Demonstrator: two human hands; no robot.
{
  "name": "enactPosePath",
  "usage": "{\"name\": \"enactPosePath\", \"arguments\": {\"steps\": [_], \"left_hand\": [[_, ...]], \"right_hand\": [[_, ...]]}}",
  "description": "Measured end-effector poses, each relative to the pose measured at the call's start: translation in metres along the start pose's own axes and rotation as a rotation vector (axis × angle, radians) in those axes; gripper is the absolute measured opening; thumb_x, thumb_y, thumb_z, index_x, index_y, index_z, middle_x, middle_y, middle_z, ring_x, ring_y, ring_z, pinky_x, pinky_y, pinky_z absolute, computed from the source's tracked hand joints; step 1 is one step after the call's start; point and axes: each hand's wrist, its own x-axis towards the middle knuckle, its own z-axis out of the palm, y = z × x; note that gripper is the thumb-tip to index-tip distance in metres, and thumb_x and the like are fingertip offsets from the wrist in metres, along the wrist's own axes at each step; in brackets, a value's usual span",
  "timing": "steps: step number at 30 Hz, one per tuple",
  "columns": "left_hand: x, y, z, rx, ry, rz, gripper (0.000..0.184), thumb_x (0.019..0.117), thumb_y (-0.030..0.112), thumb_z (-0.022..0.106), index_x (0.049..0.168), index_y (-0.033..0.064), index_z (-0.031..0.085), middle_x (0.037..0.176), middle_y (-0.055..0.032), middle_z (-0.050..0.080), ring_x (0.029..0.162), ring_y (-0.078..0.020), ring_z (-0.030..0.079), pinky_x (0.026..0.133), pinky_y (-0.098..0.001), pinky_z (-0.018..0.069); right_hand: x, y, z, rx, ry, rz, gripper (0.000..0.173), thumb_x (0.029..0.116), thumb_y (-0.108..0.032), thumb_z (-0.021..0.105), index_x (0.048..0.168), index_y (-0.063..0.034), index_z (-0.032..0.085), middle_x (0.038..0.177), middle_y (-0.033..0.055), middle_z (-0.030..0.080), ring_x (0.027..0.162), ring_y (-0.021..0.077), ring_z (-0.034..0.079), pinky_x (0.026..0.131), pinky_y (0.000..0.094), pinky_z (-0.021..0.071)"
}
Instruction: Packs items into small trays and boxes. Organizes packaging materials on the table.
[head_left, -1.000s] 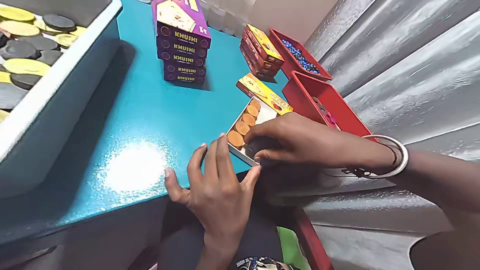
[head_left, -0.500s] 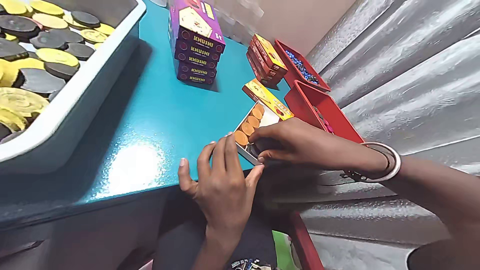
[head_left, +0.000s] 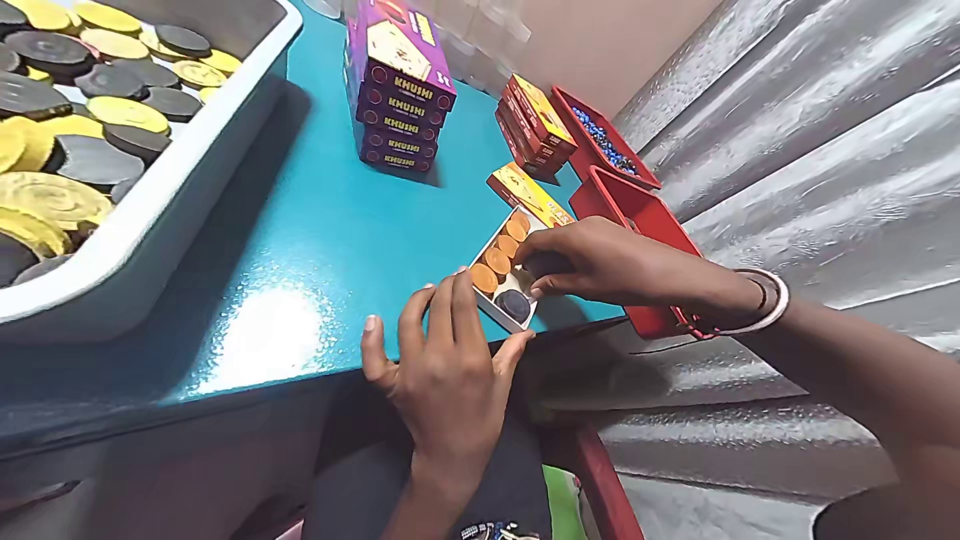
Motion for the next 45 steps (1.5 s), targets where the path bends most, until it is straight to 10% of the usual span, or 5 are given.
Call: {"name": "enactPosePath", "arguments": {"steps": [45], "left_hand": [[-0.001,0.0,0.001,0.014,-0.015,0.005,0.078,0.0763,0.077,0.067,0.124,0.0147,0.073,0.124,-0.0013,0.072,0.121,-0.028,0.062,0.111,-0.0635,0.0248]], "right_hand": [[-0.005,0.024,0.021,0.041,0.197,0.09,0.03,0.0954,-0.023,0.074,0.123,-0.0112,0.068,0.105,0.0026,0.075,0.092,0.0142,0.072,0.083,0.0396,0.0595]]}}
